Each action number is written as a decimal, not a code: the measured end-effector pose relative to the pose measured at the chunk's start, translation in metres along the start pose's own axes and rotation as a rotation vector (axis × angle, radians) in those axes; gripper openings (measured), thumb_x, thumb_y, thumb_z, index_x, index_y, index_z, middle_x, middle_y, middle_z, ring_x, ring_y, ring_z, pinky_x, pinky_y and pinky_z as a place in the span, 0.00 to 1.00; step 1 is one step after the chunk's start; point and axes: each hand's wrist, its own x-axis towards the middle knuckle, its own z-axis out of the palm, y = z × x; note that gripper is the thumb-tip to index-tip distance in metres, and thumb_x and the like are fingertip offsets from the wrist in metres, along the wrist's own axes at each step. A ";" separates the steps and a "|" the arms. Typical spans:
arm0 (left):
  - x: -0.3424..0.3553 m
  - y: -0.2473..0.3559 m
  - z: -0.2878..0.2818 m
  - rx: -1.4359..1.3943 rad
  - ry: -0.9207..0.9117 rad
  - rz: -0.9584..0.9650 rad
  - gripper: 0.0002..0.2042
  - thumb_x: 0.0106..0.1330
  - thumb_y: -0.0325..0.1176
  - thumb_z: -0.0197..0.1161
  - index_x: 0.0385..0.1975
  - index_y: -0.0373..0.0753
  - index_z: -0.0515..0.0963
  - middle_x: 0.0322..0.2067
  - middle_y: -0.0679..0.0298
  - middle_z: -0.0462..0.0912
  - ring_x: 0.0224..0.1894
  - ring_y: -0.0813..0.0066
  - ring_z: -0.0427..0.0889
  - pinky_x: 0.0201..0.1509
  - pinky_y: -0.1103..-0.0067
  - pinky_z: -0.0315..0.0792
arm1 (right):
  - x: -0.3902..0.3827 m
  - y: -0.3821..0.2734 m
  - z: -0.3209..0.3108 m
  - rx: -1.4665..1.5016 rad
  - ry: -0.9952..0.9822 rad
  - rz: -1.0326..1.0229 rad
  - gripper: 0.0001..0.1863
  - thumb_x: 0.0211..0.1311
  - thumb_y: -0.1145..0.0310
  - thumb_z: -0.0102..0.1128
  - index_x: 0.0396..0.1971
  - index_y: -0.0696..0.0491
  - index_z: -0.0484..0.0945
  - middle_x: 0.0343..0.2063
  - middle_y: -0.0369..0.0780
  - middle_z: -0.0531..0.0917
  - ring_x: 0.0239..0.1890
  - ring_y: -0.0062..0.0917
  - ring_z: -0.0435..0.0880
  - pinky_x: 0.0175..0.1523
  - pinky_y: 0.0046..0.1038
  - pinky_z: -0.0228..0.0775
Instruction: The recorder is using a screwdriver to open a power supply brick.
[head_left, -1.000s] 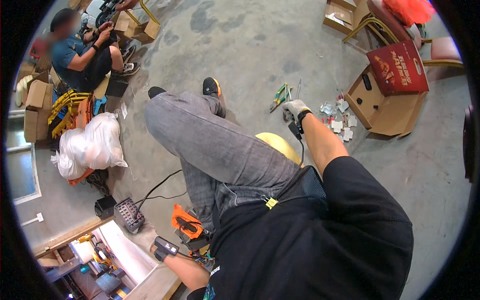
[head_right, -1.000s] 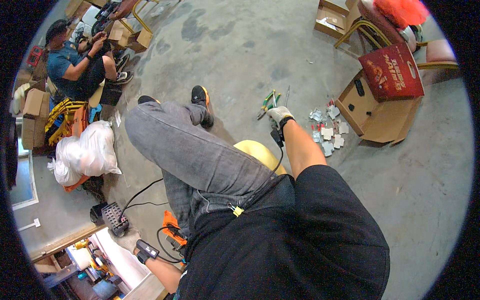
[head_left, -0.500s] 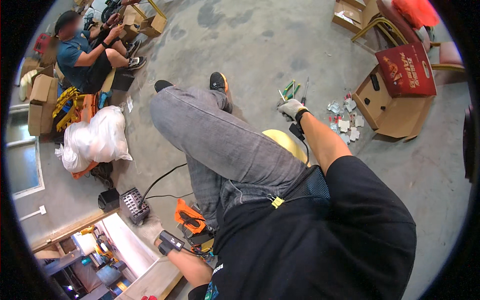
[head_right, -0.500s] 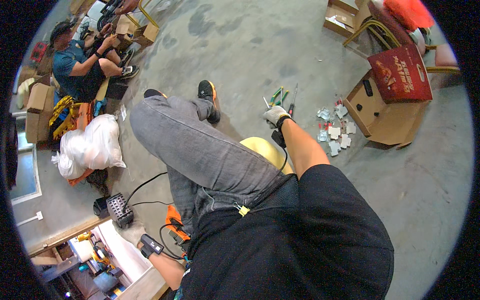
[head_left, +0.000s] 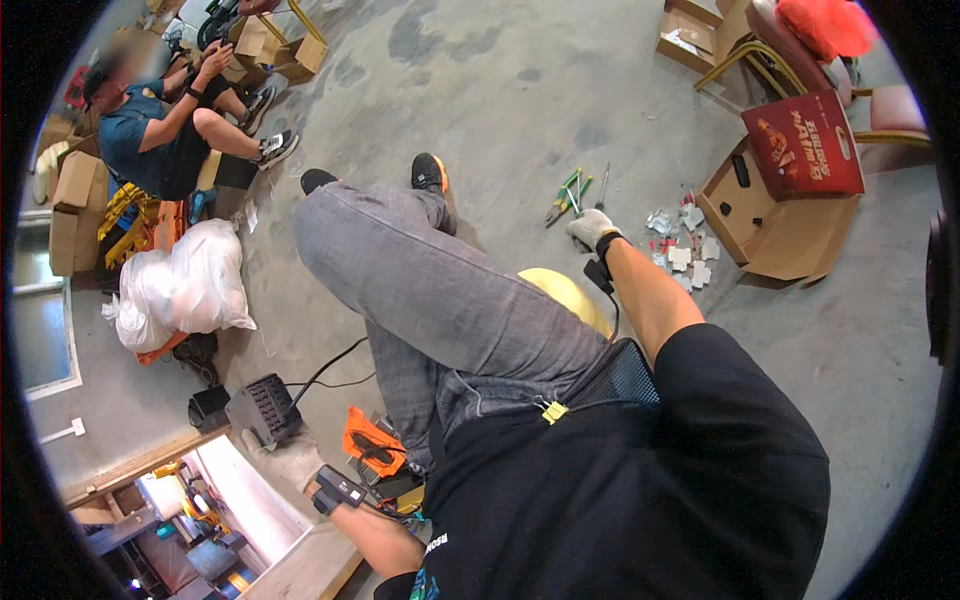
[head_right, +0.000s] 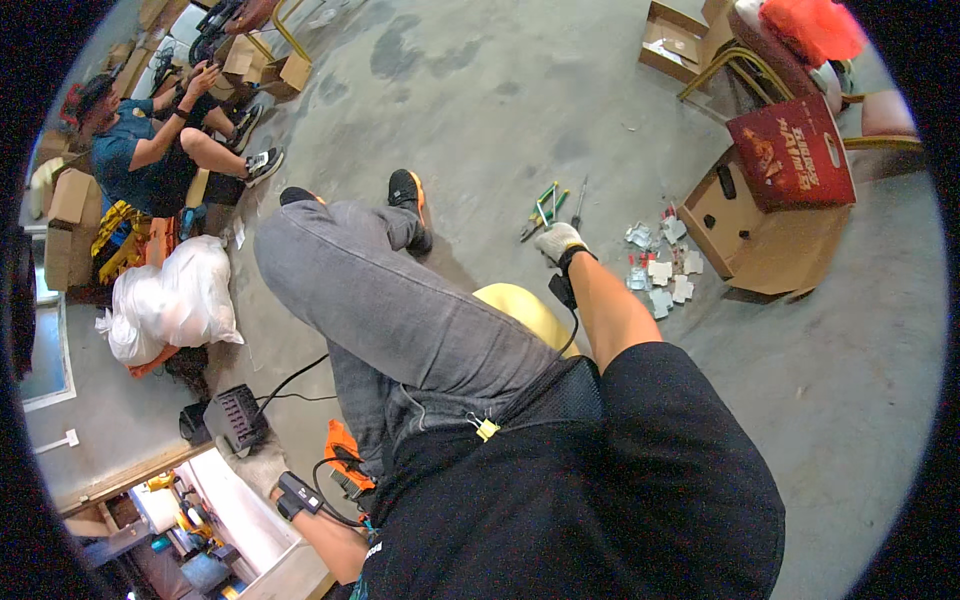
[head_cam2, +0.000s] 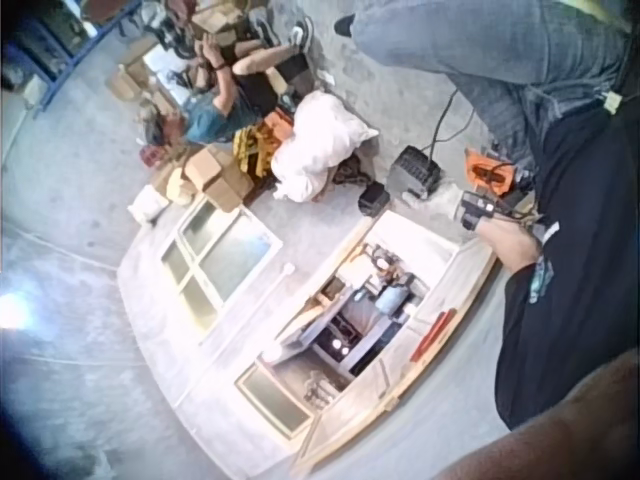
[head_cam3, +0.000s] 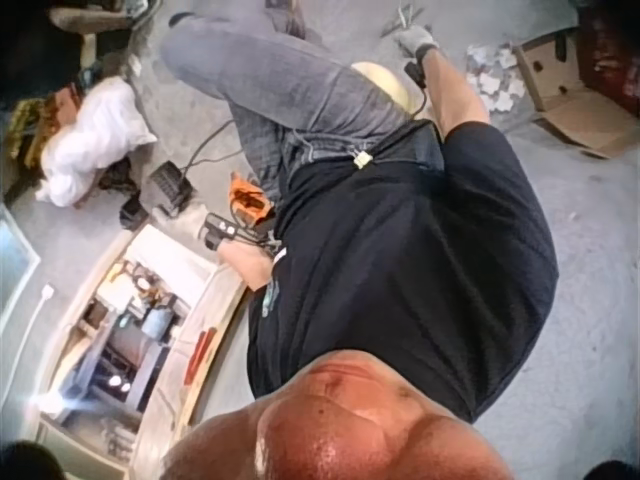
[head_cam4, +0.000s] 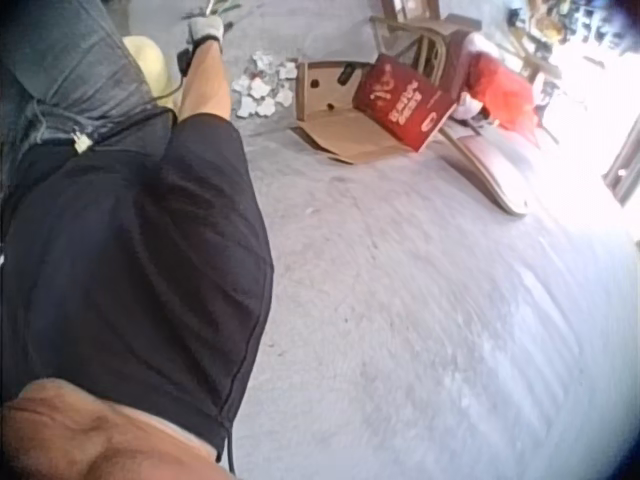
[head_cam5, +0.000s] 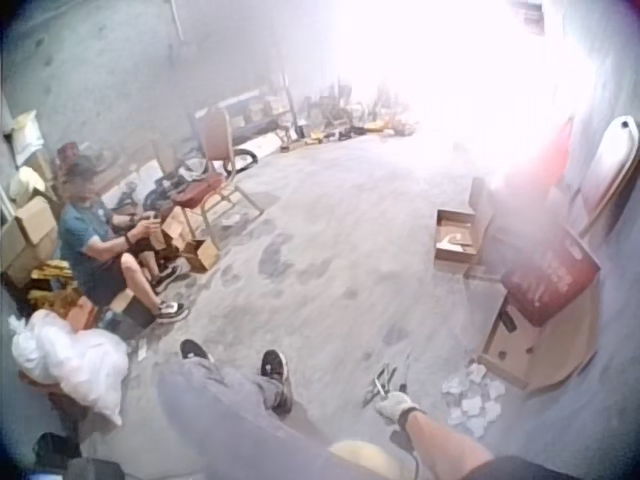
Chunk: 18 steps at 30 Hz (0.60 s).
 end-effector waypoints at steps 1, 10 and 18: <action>0.001 -0.002 0.002 0.005 0.026 0.011 0.23 0.71 0.41 0.66 0.62 0.38 0.79 0.59 0.54 0.85 0.60 0.54 0.85 0.66 0.53 0.78 | -0.003 0.002 -0.003 -0.025 -0.001 0.067 0.10 0.58 0.66 0.65 0.27 0.60 0.84 0.21 0.41 0.85 0.20 0.28 0.83 0.26 0.32 0.75; -0.010 -0.007 0.016 0.377 -0.026 0.252 0.24 0.71 0.49 0.64 0.63 0.46 0.78 0.57 0.60 0.86 0.54 0.60 0.88 0.58 0.62 0.82 | -0.033 -0.041 -0.025 0.190 0.175 -0.181 0.20 0.71 0.52 0.61 0.40 0.57 0.84 0.27 0.37 0.83 0.29 0.24 0.83 0.33 0.34 0.75; -0.034 -0.011 0.053 -0.075 -0.301 -0.012 0.26 0.72 0.48 0.67 0.64 0.41 0.77 0.59 0.60 0.85 0.58 0.59 0.86 0.64 0.59 0.81 | -0.175 -0.267 -0.011 0.669 -0.181 -0.581 0.17 0.73 0.61 0.67 0.53 0.56 0.82 0.33 0.33 0.81 0.28 0.14 0.76 0.31 0.20 0.73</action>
